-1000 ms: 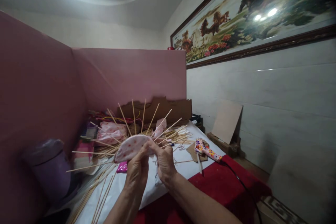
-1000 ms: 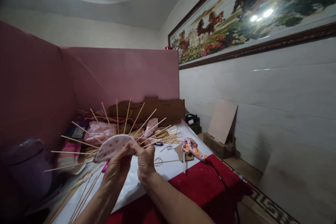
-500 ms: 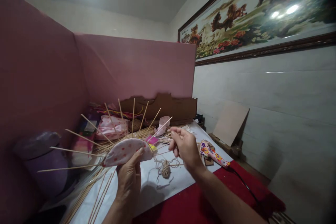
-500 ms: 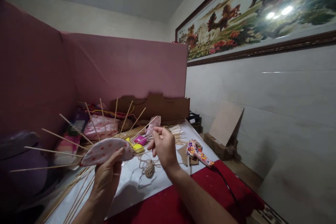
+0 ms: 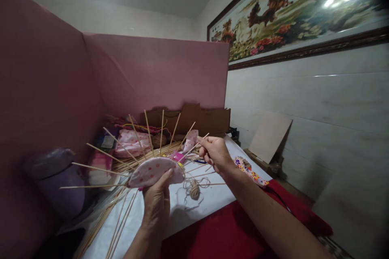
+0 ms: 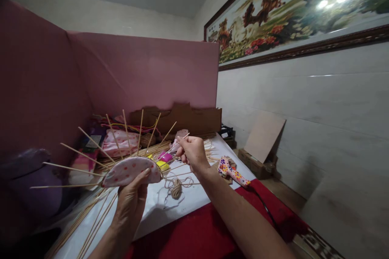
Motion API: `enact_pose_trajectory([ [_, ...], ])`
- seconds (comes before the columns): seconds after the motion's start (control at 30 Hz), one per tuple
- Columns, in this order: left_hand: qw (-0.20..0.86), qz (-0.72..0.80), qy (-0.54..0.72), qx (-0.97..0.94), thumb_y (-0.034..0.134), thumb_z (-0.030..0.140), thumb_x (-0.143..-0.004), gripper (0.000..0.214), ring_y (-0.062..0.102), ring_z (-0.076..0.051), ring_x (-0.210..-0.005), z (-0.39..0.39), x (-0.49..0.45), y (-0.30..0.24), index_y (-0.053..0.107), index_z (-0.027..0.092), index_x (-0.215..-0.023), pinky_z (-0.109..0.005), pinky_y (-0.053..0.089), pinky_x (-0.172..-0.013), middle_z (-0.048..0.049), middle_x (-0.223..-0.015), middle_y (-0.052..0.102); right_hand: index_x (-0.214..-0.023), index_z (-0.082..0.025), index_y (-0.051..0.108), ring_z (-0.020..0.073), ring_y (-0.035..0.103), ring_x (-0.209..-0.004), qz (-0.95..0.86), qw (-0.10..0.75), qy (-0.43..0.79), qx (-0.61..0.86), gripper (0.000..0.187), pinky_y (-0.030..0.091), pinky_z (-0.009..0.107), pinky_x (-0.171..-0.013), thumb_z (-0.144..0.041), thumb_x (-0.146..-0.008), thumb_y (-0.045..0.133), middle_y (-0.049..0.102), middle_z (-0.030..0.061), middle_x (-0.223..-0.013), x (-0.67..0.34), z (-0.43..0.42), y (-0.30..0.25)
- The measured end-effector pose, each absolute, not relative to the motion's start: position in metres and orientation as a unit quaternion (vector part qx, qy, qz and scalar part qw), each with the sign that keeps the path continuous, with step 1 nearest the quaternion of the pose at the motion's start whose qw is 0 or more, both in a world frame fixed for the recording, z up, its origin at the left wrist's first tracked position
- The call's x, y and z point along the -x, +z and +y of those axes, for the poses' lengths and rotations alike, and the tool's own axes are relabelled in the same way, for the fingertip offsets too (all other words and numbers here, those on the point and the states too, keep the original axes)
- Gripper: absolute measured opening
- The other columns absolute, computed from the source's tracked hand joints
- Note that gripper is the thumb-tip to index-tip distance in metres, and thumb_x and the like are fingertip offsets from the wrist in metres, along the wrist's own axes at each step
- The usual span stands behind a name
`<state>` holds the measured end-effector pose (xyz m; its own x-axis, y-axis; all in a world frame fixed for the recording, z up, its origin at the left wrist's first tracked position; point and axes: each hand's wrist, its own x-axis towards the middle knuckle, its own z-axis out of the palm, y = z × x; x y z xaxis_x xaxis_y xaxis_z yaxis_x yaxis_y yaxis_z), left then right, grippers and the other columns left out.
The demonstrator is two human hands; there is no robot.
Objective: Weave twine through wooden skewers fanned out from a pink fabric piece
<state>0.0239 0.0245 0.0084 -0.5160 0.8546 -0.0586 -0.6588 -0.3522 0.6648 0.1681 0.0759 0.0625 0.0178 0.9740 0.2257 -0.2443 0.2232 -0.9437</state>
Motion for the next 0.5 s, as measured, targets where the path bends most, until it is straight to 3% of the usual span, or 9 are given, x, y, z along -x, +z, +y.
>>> enact_pose_trajectory([
  [0.5,0.477,0.319,0.805,-0.151,0.071,-0.005,-0.052,0.036,0.062,-0.009,-0.070,0.0254,-0.0253,0.0064,0.062,0.015,-0.081,-0.016,0.053,-0.062,0.0021,-0.078,0.066,-0.057,-0.014,0.050,0.0027,0.031,-0.020,-0.476,0.605,0.515,0.378,0.030,0.012,0.012,-0.021,-0.040,-0.070,0.060,0.052,-0.0032,-0.034,-0.1680,0.0709,0.0642],
])
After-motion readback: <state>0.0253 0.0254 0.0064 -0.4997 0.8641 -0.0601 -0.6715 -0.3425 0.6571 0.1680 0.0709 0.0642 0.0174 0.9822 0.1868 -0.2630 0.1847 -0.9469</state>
